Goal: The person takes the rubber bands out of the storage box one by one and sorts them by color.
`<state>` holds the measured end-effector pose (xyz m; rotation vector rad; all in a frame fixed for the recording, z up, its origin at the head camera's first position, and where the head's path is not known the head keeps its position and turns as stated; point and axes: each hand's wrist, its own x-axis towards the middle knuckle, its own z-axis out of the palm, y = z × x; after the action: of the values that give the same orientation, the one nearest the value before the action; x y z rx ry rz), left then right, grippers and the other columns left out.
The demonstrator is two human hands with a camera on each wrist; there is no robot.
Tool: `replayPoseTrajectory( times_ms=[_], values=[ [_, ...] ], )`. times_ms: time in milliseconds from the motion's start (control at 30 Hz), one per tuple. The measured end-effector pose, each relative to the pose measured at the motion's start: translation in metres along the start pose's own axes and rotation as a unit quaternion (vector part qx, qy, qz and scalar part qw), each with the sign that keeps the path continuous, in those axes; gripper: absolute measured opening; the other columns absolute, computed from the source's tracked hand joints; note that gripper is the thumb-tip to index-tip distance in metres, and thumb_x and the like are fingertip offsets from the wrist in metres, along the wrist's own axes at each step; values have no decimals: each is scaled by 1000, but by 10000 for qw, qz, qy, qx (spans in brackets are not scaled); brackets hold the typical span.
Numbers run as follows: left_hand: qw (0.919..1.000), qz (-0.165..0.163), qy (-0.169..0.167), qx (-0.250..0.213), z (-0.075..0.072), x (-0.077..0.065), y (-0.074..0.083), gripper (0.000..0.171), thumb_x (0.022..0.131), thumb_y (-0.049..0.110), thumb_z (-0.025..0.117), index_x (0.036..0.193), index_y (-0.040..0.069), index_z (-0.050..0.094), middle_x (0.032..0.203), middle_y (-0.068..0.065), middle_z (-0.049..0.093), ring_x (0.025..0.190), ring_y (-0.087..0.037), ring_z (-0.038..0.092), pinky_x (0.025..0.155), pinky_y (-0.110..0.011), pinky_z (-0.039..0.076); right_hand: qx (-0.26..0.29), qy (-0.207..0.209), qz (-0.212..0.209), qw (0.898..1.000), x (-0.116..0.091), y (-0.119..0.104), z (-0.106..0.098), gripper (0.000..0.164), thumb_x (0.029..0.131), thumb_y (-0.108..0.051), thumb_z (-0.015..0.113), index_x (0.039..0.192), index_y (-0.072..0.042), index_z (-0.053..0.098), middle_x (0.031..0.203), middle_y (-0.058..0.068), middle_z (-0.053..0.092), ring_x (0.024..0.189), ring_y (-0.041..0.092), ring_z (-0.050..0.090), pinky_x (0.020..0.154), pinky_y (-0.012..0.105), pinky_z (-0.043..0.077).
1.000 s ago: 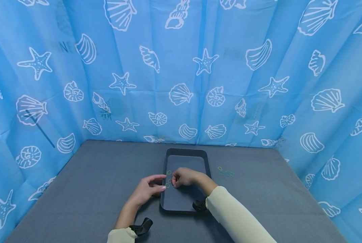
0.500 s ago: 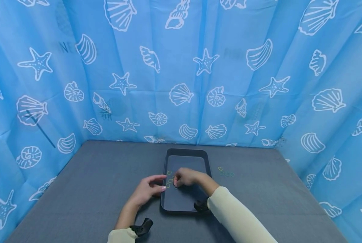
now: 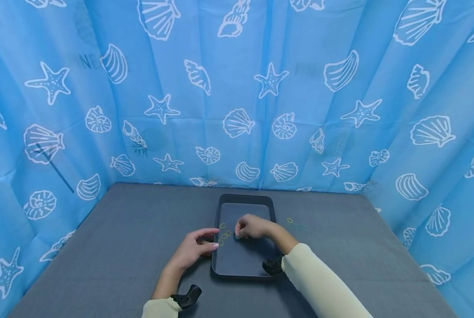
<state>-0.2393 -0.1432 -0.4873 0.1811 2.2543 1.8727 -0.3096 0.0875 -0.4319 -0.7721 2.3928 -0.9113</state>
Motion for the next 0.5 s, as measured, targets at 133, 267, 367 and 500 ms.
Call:
replayPoseTrajectory(
  times_ms=[133, 267, 367, 500],
  values=[
    [10000, 44, 31, 25, 0, 0, -1, 47, 88, 18, 74, 132, 9, 60, 127, -17, 56, 89, -21, 63, 76, -39, 55, 75, 191, -95, 9997, -5, 2, -8, 13, 96, -3, 58, 85, -3, 64, 75, 0, 56, 65, 14, 51, 60, 28, 43],
    [10000, 92, 22, -3, 0, 0, -2, 47, 87, 18, 74, 131, 8, 60, 126, -17, 57, 88, -21, 63, 76, -38, 55, 91, 425, -285, 9986, -12, 4, -18, 13, 97, -3, 56, 86, -2, 63, 75, 1, 55, 62, 13, 49, 60, 29, 44],
    [9999, 120, -20, -49, 0, 0, -2, 47, 87, 17, 74, 132, 7, 60, 125, -17, 56, 89, -21, 64, 77, -38, 55, 69, 724, -354, 9967, -17, 6, -25, 11, 97, -2, 55, 88, -1, 62, 74, 2, 54, 61, 14, 47, 59, 29, 42],
    [9998, 155, -73, -82, -1, -1, -2, 48, 87, 17, 74, 132, 7, 60, 125, -17, 56, 90, -21, 63, 78, -38, 55, -43, 1238, -305, 9918, -23, 11, -32, 8, 96, -3, 58, 89, -2, 62, 77, 4, 56, 65, 15, 48, 60, 30, 42]
  ],
)
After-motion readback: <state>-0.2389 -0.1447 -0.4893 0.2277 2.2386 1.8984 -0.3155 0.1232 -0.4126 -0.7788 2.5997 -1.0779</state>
